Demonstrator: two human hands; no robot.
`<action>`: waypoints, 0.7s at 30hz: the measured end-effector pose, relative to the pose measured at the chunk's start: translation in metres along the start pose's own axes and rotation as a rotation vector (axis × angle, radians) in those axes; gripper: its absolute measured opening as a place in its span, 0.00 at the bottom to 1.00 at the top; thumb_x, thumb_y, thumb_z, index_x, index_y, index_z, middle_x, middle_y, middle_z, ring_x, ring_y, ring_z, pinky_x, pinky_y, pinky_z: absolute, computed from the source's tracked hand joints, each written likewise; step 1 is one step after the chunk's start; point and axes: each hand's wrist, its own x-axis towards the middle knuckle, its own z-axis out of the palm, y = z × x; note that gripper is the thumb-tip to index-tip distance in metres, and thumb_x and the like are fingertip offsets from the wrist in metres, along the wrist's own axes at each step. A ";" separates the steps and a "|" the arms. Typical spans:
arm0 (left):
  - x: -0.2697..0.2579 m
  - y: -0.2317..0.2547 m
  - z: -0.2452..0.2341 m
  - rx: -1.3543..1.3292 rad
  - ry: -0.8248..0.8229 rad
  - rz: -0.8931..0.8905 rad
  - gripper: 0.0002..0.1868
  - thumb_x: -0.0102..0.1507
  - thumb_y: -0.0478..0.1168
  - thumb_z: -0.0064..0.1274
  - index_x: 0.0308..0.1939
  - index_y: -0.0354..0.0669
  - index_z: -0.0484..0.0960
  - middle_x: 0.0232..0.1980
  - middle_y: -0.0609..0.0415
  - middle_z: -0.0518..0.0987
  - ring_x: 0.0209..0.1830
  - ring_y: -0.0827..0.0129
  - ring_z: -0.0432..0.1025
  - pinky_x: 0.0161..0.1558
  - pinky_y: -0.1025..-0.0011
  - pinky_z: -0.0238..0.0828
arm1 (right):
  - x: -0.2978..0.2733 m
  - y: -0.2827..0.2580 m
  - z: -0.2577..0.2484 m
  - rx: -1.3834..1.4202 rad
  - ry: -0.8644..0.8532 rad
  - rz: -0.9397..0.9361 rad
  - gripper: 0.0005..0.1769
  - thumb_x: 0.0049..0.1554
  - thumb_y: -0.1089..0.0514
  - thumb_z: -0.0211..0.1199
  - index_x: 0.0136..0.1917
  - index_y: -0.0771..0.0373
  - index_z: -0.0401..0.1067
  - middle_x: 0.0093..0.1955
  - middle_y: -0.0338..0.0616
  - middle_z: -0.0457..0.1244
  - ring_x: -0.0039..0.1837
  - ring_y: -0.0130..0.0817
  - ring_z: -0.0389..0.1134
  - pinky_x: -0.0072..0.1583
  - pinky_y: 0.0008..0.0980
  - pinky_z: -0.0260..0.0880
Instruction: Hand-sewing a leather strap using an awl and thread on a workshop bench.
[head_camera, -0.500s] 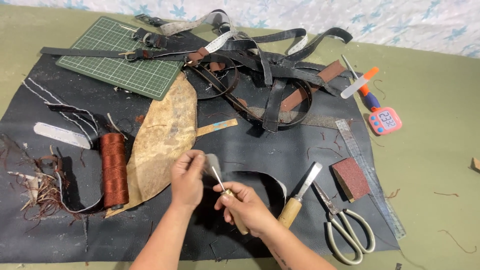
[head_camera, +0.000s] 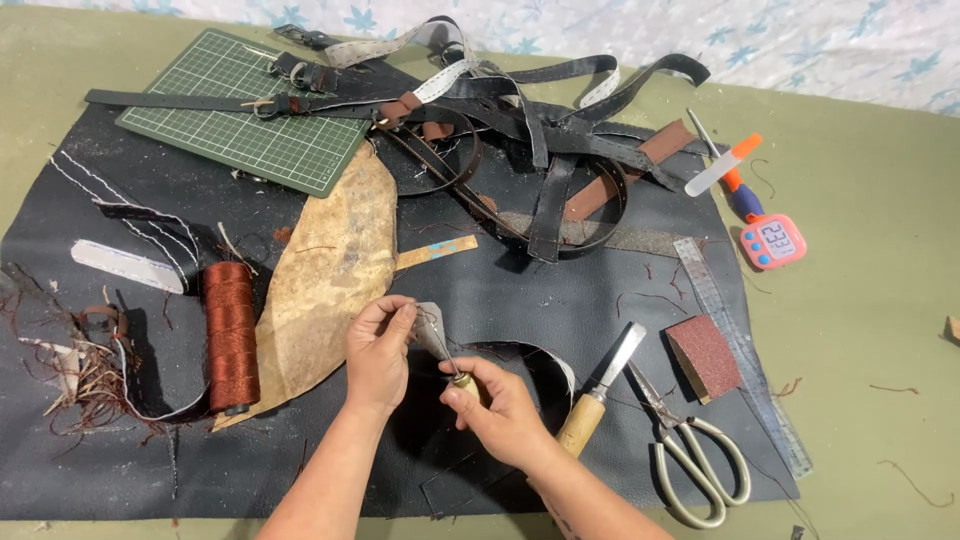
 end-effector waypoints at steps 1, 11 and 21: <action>0.000 0.000 0.000 0.000 -0.001 -0.001 0.03 0.66 0.34 0.58 0.43 0.40 0.84 0.37 0.56 0.81 0.35 0.74 0.73 0.37 0.76 0.69 | 0.000 -0.001 -0.001 0.000 0.001 0.000 0.20 0.60 0.52 0.64 0.62 0.62 0.74 0.39 0.34 0.68 0.33 0.21 0.66 0.41 0.20 0.68; 0.002 -0.002 -0.001 -0.055 0.034 -0.025 0.04 0.65 0.33 0.59 0.43 0.40 0.84 0.38 0.55 0.82 0.36 0.73 0.75 0.38 0.76 0.72 | 0.001 -0.011 -0.001 -0.205 0.020 0.036 0.16 0.59 0.54 0.63 0.61 0.55 0.76 0.31 0.30 0.62 0.32 0.22 0.68 0.41 0.21 0.66; -0.003 0.005 0.007 0.020 -0.012 -0.043 0.03 0.64 0.33 0.59 0.41 0.39 0.85 0.36 0.55 0.82 0.36 0.72 0.74 0.41 0.75 0.74 | 0.002 -0.012 -0.002 -0.223 0.063 0.021 0.16 0.59 0.55 0.63 0.60 0.56 0.76 0.32 0.29 0.62 0.32 0.22 0.67 0.41 0.21 0.68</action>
